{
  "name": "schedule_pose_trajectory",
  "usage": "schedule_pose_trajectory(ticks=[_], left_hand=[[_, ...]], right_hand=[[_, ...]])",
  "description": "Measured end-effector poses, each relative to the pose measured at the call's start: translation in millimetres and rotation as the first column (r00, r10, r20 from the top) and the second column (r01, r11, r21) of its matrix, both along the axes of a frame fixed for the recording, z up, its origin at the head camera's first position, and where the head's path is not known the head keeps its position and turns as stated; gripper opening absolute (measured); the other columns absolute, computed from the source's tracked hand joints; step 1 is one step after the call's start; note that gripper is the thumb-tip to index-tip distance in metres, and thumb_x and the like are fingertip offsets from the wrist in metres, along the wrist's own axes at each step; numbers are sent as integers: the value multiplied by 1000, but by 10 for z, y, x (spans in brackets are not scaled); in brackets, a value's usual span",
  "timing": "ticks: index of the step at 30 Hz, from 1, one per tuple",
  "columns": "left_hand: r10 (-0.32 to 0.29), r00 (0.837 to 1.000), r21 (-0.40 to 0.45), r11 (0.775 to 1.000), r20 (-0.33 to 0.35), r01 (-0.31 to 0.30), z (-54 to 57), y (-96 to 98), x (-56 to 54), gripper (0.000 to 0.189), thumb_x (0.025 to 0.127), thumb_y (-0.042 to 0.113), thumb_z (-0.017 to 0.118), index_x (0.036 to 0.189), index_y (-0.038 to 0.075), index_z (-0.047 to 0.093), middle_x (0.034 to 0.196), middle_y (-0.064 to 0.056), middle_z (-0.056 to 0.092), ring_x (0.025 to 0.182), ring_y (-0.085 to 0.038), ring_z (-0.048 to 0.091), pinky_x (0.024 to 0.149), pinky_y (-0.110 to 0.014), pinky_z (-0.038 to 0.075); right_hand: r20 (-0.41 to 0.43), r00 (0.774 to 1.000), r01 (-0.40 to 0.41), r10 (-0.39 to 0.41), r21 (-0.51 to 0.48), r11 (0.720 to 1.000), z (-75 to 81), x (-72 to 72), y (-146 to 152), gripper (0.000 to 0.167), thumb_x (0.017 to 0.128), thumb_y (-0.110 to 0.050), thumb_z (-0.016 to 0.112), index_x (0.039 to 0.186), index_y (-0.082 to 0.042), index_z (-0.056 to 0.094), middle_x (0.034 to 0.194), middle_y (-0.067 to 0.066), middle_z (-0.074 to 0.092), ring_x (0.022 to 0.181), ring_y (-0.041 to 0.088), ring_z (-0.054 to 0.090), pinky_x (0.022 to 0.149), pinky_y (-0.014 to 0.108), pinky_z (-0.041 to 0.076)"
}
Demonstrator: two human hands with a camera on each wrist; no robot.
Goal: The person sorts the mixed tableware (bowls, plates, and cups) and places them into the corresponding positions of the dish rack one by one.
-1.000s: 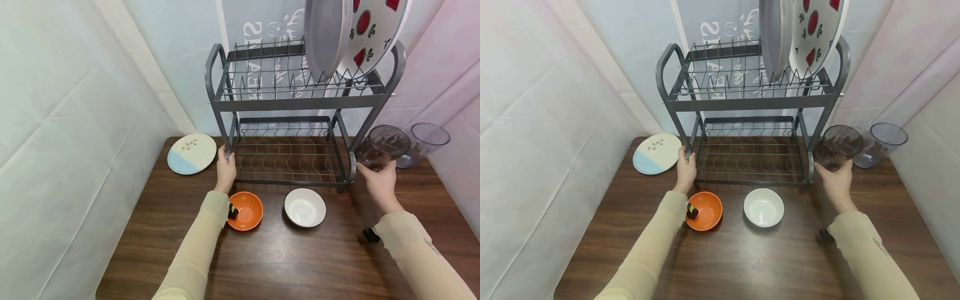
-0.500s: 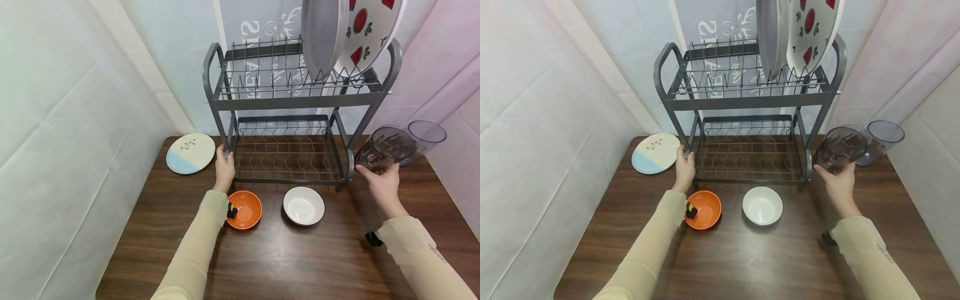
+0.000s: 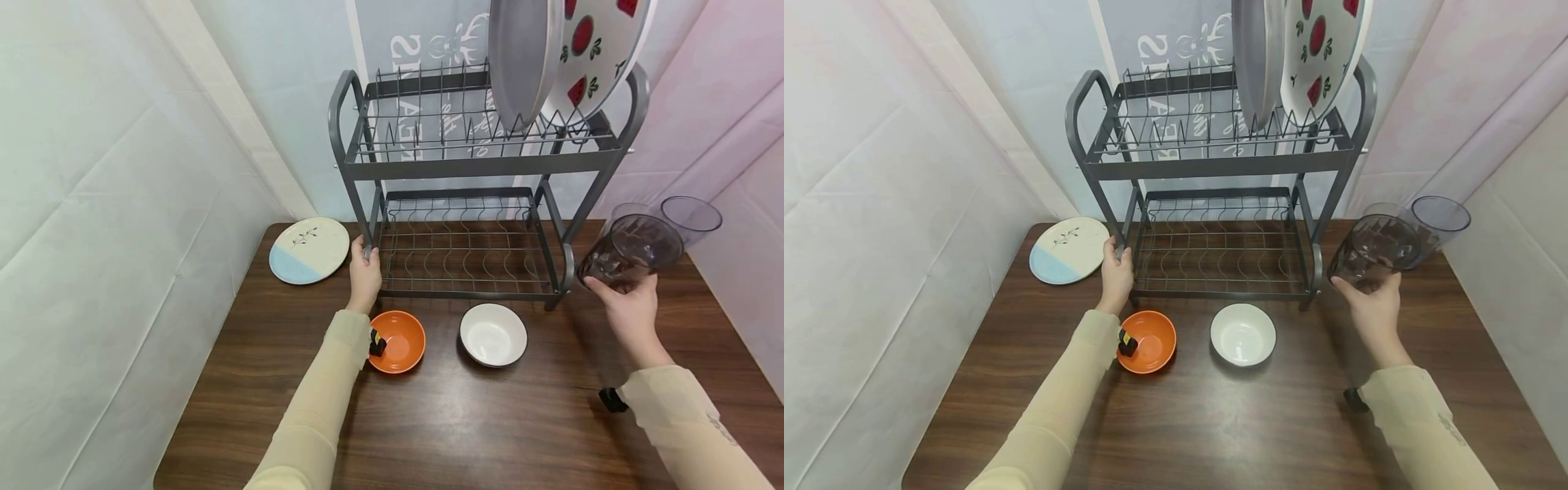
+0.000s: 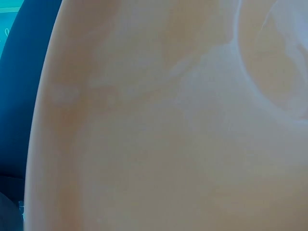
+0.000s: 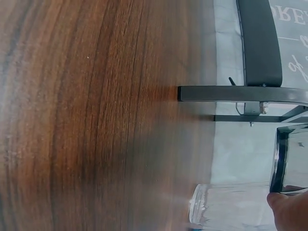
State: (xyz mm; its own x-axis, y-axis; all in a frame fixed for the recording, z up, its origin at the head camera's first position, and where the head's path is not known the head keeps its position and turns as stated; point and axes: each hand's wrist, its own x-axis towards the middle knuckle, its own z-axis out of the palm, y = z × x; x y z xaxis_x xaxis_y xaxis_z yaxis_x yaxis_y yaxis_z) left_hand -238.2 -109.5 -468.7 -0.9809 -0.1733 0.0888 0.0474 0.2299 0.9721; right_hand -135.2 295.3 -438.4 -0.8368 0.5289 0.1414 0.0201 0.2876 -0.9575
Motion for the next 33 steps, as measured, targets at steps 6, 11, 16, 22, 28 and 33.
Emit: schedule_pose_trajectory(ticks=[6, 11, 16, 22, 28, 33], left_hand=[[-11, 1000, 11, 1000, -5, 11, 2, 20, -15, 42, 99, 23, 41, 140, 19, 32, 102, -24, 53, 53, -17, 29, 52, -28, 31], [-17, 1000, 13, 1000, -5, 17, 13, 44, -28, 43, 98, 22, 41, 140, 18, 31, 109, -25, 54, 55, -17, 30, 55, -29, 31], [-18, 1000, 17, 1000, 4, 18, 8, 64, -43, 44, 98, 22, 41, 140, 17, 31, 122, -23, 52, 62, -20, 33, 57, -30, 32], [-13, 1000, 25, 1000, 16, 12, 15, 49, -40, 44, 98, 22, 42, 141, 17, 30, 136, -15, 46, 74, -21, 40, 61, -32, 32], [-31, 998, 43, 999, 55, 28, 97, 10, 14, 46, 99, 25, 41, 142, 21, 27, 102, -14, 55, 63, -17, 41, 57, -28, 36], [-22, 993, 54, 998, 119, 16, 279, 38, 233, 47, 98, 16, 40, 143, 17, 26, 95, -10, 53, 80, -27, 51, 63, -28, 39]], right_hand=[[6, 1000, 6, -5, -59, 998, 53, 86, -16, 76, 73, 1, 73, 134, -22, 32, 110, -17, 51, 92, -7, 53, 71, 4, 41], [25, 1000, 17, -17, -5, 1000, 86, 161, -39, 74, 75, -2, 73, 135, -23, 34, 112, -19, 51, 92, -9, 52, 71, 3, 40], [29, 1000, 6, -7, 32, 999, 87, 231, -62, 72, 75, -4, 73, 135, -23, 38, 110, -21, 51, 90, -9, 52, 69, 4, 40], [-36, 999, -18, 14, -118, 993, 104, 284, -148, 74, 71, 7, 72, 132, -20, 40, 108, -15, 56, 90, -5, 56, 68, 5, 43], [-59, 998, -26, 14, -193, 981, 176, 356, -235, 76, 70, 10, 71, 132, -20, 40, 110, -12, 55, 90, -4, 56, 68, 5, 44], [-7, 999, -32, 32, -123, 992, 256, 473, -316, 69, 73, 4, 72, 131, -21, 42, 105, -15, 57, 87, -4, 55, 66, 6, 43]])
